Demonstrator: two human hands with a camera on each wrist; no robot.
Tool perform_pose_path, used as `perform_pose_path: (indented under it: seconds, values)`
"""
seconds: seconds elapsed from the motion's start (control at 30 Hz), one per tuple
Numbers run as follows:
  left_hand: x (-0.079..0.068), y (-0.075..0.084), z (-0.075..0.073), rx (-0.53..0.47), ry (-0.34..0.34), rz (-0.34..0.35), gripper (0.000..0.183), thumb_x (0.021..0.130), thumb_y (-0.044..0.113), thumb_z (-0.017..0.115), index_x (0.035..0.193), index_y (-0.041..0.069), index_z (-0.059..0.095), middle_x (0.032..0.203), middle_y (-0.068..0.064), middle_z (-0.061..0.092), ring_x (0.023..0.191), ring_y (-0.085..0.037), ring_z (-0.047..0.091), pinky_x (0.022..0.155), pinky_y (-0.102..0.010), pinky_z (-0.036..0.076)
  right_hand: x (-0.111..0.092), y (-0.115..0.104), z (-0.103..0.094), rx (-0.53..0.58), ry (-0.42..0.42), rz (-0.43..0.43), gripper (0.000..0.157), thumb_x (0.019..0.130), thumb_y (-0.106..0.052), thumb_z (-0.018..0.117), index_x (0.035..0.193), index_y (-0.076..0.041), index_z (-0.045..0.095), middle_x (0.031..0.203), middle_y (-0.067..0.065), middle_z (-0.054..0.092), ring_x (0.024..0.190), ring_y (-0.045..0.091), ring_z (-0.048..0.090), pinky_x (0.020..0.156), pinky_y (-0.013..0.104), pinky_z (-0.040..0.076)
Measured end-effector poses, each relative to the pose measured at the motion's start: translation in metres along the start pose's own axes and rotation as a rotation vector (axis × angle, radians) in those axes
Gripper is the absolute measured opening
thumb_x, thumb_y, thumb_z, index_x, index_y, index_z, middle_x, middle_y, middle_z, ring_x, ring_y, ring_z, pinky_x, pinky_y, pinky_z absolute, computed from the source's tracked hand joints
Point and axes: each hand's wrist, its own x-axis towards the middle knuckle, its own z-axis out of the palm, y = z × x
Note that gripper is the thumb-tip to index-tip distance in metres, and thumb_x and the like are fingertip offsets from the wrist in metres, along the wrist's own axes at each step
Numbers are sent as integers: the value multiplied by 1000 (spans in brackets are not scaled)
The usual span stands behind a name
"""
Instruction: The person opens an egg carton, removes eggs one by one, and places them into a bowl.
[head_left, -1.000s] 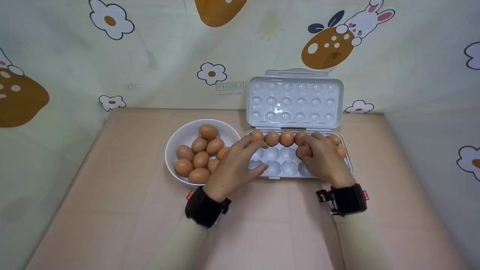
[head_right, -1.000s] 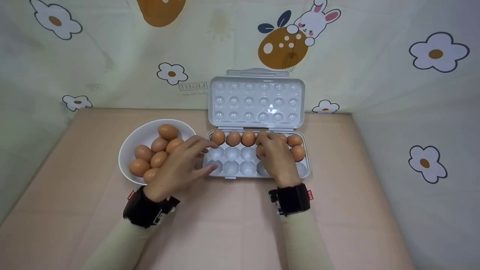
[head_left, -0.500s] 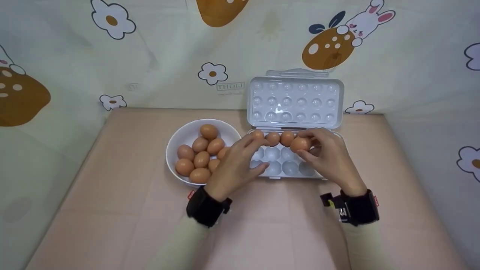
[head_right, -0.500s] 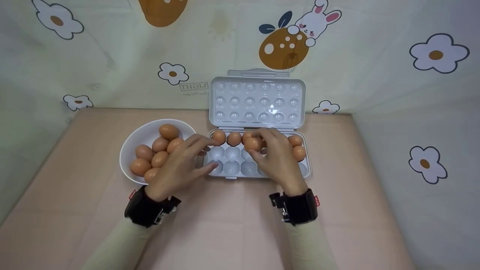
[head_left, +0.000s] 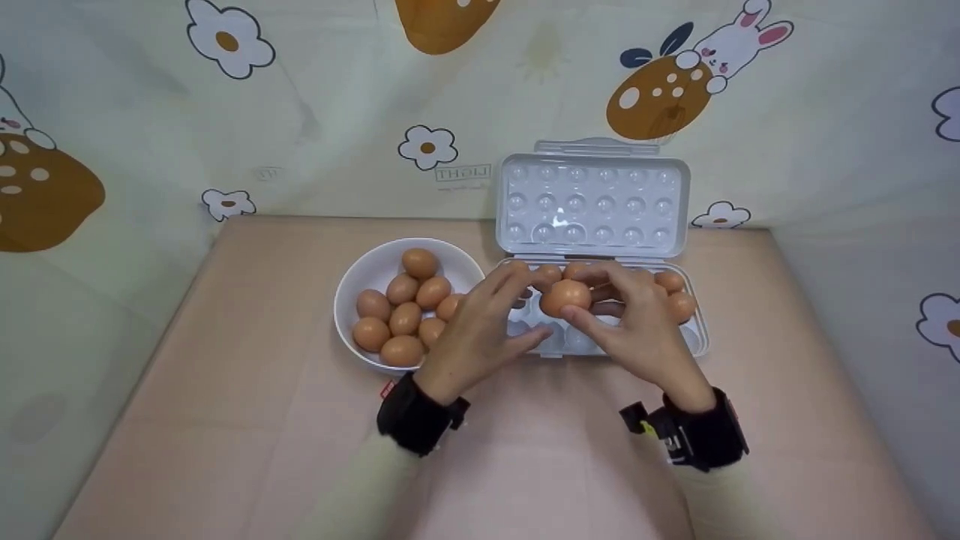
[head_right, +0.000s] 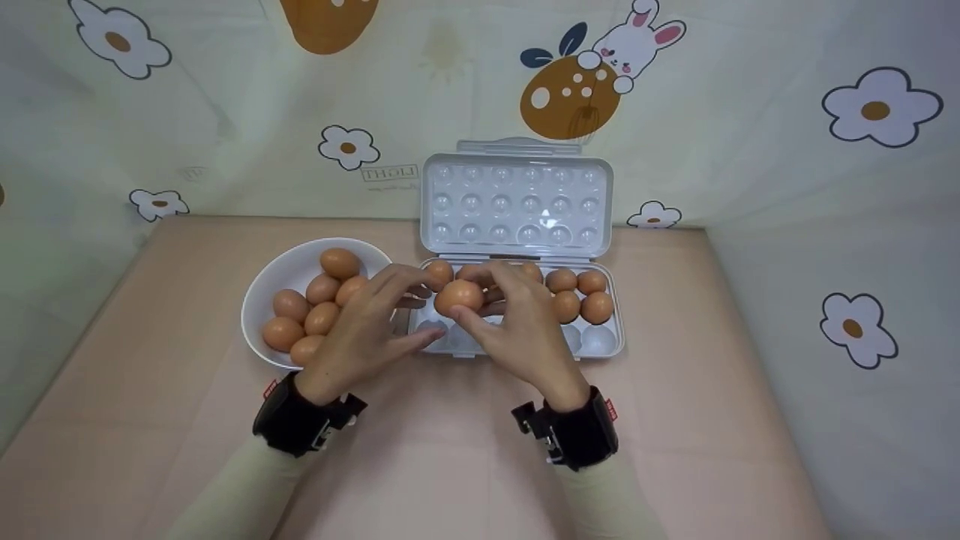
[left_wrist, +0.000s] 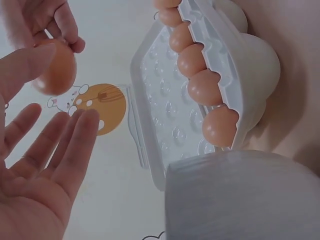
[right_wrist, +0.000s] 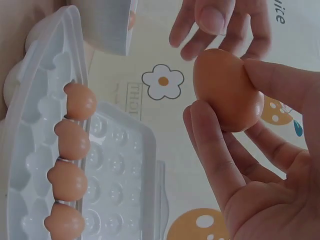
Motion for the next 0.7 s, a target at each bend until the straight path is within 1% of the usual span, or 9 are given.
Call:
perform_pose_path:
  seconds: [0.13, 0.23, 0.33, 0.4, 0.47, 0.57, 0.7]
  values:
    - [1, 3, 1, -22, 22, 36, 56, 88, 20, 89, 134, 10, 58, 127, -5, 60, 116, -17, 66, 98, -23, 56, -1, -4, 7, 19, 4, 0, 42, 90, -17, 87, 125, -4, 69, 118, 4, 75, 101, 15, 75, 83, 27, 63]
    - [1, 4, 2, -29, 48, 66, 51, 89, 19, 89, 130, 10, 60, 124, -4, 60, 114, -14, 63, 99, -21, 55, -3, -6, 11, 37, 1, 1, 39, 90, -15, 87, 122, -4, 69, 116, 3, 74, 100, 16, 75, 83, 27, 63]
    - [0, 4, 3, -22, 61, 79, 48, 89, 18, 89, 127, 10, 61, 122, -4, 60, 111, -14, 62, 100, -20, 54, -4, -8, 14, 57, -13, 11, 37, 90, -14, 86, 122, -4, 70, 115, 3, 72, 100, 16, 74, 83, 27, 63]
    - [0, 3, 3, -24, 61, 83, 45, 88, 16, 89, 124, 9, 62, 120, -4, 59, 109, -15, 61, 98, -20, 54, -5, -9, 14, 68, -30, 20, 37, 90, -14, 86, 122, -4, 70, 115, 3, 71, 100, 16, 74, 84, 27, 63]
    - [0, 3, 2, -31, 54, 82, 44, 88, 14, 88, 124, 8, 63, 118, -5, 59, 108, -16, 61, 95, -21, 55, -5, -9, 14, 76, -48, 24, 37, 92, -15, 85, 124, -5, 70, 116, 2, 71, 100, 15, 74, 84, 28, 63]
    - [0, 1, -4, -38, 45, 66, 41, 90, 14, 87, 124, 8, 64, 120, -5, 62, 110, -16, 61, 96, -22, 55, -5, -9, 12, 74, -63, 16, 36, 94, -15, 83, 126, -6, 71, 120, 1, 71, 101, 15, 74, 84, 28, 63]
    - [-1, -3, -16, -3, 49, 6, 43, 91, 17, 86, 128, 9, 64, 125, -4, 65, 113, -15, 62, 100, -25, 55, -4, -9, 8, 33, -54, -10, 36, 95, -14, 81, 129, -10, 71, 124, -1, 72, 107, 17, 74, 84, 29, 63]
